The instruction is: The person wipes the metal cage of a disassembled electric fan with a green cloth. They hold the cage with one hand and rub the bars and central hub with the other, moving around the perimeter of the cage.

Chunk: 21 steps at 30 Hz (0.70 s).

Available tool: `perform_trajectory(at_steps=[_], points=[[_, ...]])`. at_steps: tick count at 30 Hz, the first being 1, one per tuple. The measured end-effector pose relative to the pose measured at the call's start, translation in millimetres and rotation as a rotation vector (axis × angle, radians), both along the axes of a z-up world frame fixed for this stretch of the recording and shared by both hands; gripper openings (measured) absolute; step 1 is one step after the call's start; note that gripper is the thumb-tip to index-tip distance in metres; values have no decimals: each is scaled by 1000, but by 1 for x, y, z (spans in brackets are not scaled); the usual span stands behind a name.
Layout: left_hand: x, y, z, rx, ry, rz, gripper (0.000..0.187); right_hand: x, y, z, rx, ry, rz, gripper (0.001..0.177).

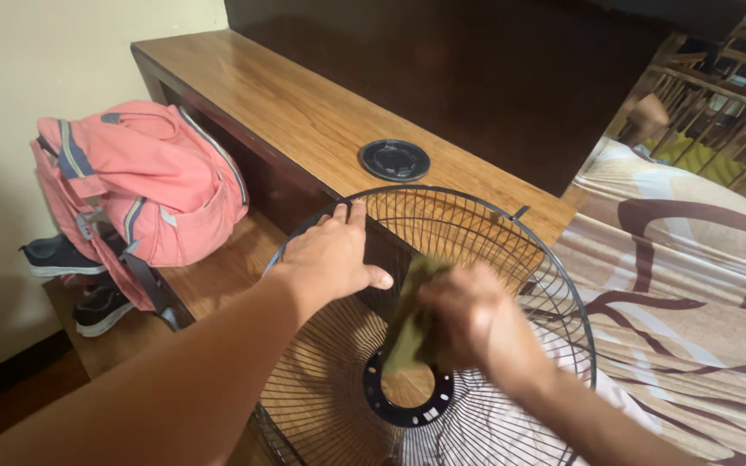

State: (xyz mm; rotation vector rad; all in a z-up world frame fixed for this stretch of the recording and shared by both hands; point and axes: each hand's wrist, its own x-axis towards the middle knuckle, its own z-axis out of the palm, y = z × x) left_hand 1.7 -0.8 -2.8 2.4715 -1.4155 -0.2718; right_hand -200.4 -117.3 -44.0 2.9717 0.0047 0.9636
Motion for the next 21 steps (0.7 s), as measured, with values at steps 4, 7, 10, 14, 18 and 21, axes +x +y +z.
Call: perform_trajectory(at_steps=[4, 7, 10, 14, 18, 21], points=[[0, 1, 1, -8, -7, -10, 120, 28, -41, 24, 40, -125, -150, 25], [0, 2, 2, -6, 5, -14, 120, 30, -45, 25, 40, -82, -191, 28], [-1, 2, 3, 12, 16, 7, 120, 16, -21, 8, -4, -47, -133, 38], [-2, 1, 6, 49, 28, 20, 120, -7, 19, -15, -148, 45, -69, 44], [-4, 2, 8, 65, 26, 21, 120, -18, 31, -22, -86, 88, 18, 54], [-4, 2, 11, 78, 37, 22, 120, -18, 24, -16, -89, 77, 76, 52]])
